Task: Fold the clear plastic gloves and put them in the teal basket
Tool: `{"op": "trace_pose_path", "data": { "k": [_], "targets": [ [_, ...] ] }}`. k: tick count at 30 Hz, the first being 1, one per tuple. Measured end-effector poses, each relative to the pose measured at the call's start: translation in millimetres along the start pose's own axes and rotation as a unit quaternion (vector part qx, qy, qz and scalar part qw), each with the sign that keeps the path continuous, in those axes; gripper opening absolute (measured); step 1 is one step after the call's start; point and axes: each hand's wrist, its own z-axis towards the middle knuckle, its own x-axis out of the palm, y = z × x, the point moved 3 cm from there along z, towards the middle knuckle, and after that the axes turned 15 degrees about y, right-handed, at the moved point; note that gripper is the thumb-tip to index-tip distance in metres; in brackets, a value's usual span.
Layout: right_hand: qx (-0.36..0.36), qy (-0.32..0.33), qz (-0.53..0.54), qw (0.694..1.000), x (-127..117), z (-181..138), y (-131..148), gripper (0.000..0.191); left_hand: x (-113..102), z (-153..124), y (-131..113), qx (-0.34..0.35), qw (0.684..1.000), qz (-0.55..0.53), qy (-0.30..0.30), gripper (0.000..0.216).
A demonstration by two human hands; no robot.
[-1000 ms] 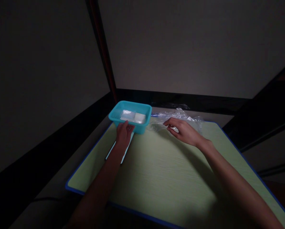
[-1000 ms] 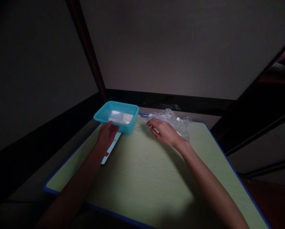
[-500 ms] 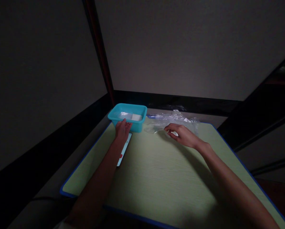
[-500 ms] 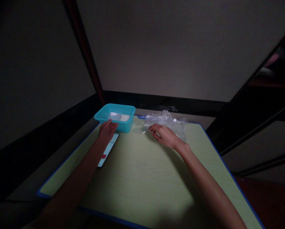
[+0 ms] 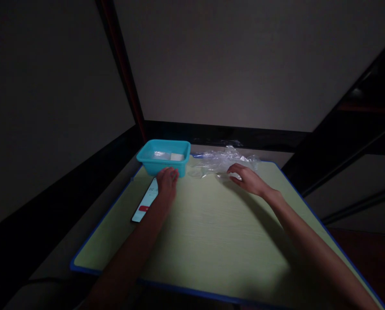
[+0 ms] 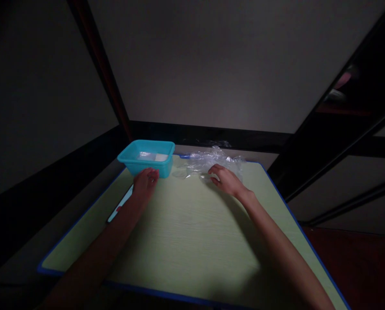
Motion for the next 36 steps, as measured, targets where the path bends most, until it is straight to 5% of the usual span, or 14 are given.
{"op": "trace_pose_path", "data": {
  "k": [8,12,24,36],
  "targets": [
    [0.109,0.039,-0.016,0.993,35,20,-5,0.045,54,-61,36,-0.076,0.974,0.103,0.188,0.017],
    [0.123,0.055,-0.016,0.991,40,23,4,0.049,60,-69,46,-0.096,0.954,0.156,0.238,0.017],
    [0.157,0.049,-0.008,0.986,36,18,7,0.046,42,-67,65,-0.137,0.926,0.222,0.275,0.013],
    [0.148,-0.026,0.018,0.989,26,13,8,0.048,29,-62,74,-0.131,0.94,0.163,0.269,0.012]
  ]
}}
